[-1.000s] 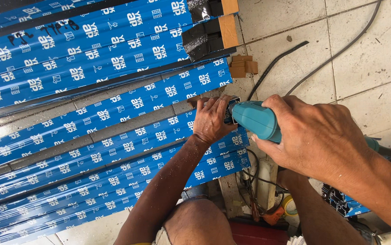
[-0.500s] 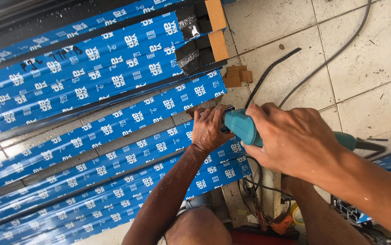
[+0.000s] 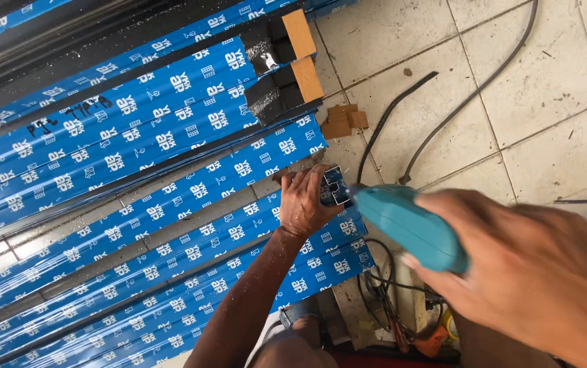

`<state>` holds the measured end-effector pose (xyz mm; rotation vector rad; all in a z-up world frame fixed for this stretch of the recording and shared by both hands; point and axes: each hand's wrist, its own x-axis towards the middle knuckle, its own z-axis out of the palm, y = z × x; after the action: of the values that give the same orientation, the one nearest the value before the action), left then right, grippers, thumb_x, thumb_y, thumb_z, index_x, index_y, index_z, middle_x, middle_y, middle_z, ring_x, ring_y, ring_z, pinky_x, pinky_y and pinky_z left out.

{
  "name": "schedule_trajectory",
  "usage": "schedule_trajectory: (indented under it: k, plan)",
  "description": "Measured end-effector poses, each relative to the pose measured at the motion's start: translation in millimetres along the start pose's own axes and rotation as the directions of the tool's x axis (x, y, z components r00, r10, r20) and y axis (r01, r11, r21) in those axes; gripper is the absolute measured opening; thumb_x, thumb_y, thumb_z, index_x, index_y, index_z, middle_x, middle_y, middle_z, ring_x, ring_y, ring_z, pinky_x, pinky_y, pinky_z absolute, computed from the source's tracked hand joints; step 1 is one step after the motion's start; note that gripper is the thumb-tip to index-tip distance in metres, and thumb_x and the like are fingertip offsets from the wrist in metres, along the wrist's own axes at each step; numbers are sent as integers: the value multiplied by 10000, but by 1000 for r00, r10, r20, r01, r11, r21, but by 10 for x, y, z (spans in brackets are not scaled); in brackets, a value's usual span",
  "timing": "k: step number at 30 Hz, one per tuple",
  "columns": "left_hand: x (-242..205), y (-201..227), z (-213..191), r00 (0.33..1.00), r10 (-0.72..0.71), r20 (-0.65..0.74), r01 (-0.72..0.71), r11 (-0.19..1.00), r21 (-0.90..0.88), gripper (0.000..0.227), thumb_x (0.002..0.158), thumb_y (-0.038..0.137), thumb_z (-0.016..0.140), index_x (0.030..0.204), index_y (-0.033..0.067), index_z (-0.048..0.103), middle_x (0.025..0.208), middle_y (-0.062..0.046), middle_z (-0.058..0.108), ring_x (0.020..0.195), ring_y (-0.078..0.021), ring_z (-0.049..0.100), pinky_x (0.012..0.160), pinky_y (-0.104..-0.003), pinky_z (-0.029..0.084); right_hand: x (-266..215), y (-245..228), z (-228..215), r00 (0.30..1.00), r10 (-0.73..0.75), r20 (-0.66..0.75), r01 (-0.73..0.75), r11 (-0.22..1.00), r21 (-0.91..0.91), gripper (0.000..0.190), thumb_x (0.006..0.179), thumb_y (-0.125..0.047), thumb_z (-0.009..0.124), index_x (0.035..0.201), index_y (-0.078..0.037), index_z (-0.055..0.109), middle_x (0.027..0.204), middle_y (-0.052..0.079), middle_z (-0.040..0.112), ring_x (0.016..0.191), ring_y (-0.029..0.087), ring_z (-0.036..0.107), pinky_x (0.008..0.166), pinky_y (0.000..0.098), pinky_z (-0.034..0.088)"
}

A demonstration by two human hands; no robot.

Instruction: The person uses a teal corded drill to make holes in the ends of blue-wrapped metal profiles. They hold the profiles steady with one hand while operating the drill with the other, then remove the drill and adjust the profile.

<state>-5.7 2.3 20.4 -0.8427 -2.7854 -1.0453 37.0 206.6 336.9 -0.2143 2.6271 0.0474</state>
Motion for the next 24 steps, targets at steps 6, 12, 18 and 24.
schedule_trajectory:
  k: [6, 12, 18, 24]
  plan:
    - [-112, 46, 73, 996, -53, 78, 52, 999, 14, 875, 627, 415, 951, 1330, 51, 578, 1162, -153, 722, 1050, -362, 673, 879, -504, 473, -773, 389, 516, 855, 279, -437, -68, 896, 439, 681, 618, -316, 922, 1189, -13, 708, 1100, 144, 779, 808, 230, 746, 717, 357, 587]
    - [-156, 362, -157, 920, -274, 280, 303, 951, -66, 869, 708, 682, 790, 1332, 121, 564, 1204, -123, 708, 1124, -341, 666, 1014, -509, 420, -1105, 622, 1288, 680, 732, 43, -457, 377, 806, 814, 673, -110, 817, 1448, -62, 569, 1425, 155, 608, 1191, 390, 658, 927, 534, 644]
    - [221, 146, -432, 998, -35, -49, 23, 974, -226, 649, 843, 305, 863, 1330, 53, 516, 1169, -135, 649, 925, -208, 678, 705, -299, 617, -1295, 706, 1418, 651, 758, 22, -500, 407, 764, 703, 715, -180, 850, 1370, 10, 678, 1209, 139, 742, 1012, 281, 716, 783, 412, 594]
    - [332, -370, -471, 981, -178, -81, 189, 969, 162, 856, 708, 493, 842, 1389, 105, 499, 1330, -150, 645, 1186, -343, 622, 976, -516, 468, -1433, 795, 1443, 613, 770, 177, -612, 321, 723, 775, 648, -260, 891, 1376, -82, 693, 1139, 70, 781, 927, 244, 772, 764, 376, 655]
